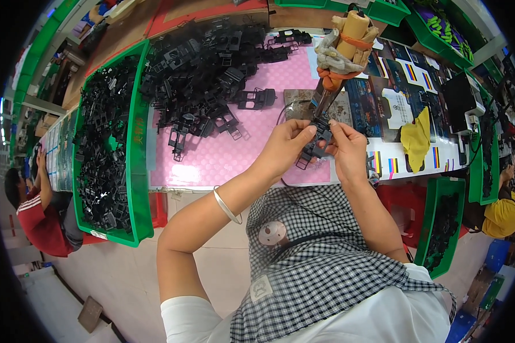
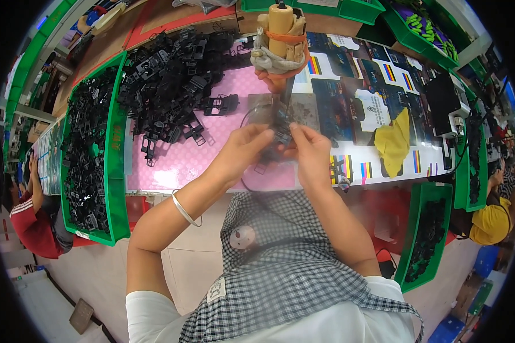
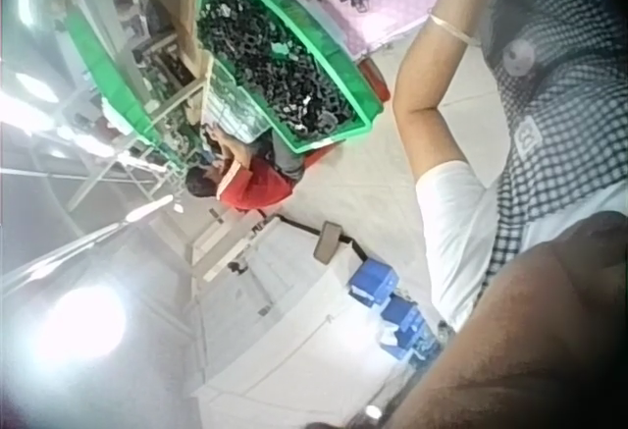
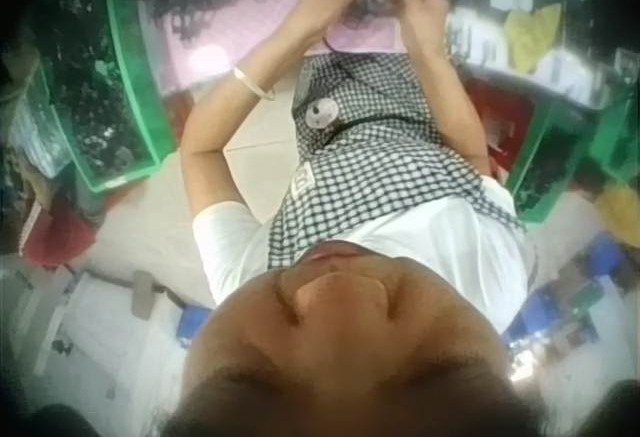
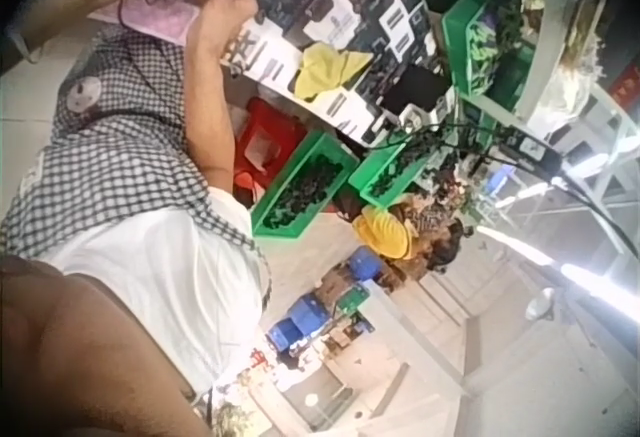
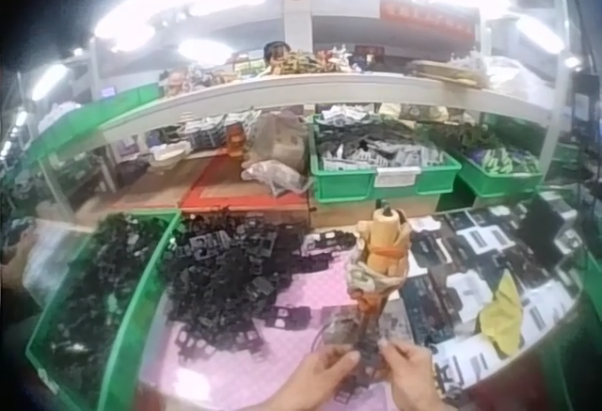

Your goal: The person assembles plastic components by selecting parts from trays and fitting them together by hand.

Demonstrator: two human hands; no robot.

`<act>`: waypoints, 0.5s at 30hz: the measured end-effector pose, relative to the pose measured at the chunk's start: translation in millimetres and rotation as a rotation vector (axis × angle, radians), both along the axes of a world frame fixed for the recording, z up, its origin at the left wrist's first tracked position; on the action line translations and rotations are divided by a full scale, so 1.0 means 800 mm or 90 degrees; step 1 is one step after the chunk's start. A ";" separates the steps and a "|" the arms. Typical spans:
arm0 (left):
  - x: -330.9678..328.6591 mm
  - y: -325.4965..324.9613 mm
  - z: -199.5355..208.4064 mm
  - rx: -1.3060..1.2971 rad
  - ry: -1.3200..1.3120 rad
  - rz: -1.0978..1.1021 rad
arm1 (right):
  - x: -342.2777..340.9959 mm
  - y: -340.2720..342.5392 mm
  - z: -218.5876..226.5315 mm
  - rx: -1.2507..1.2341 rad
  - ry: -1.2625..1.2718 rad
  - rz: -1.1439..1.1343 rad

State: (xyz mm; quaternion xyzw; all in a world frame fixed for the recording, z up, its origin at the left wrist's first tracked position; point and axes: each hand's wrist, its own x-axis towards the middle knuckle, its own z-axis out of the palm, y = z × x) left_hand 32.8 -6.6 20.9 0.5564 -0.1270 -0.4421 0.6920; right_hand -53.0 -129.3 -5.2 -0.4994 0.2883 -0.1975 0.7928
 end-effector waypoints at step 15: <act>-0.002 0.003 -0.009 -0.018 -0.005 0.010 | 0.000 0.001 -0.001 -0.007 0.000 0.007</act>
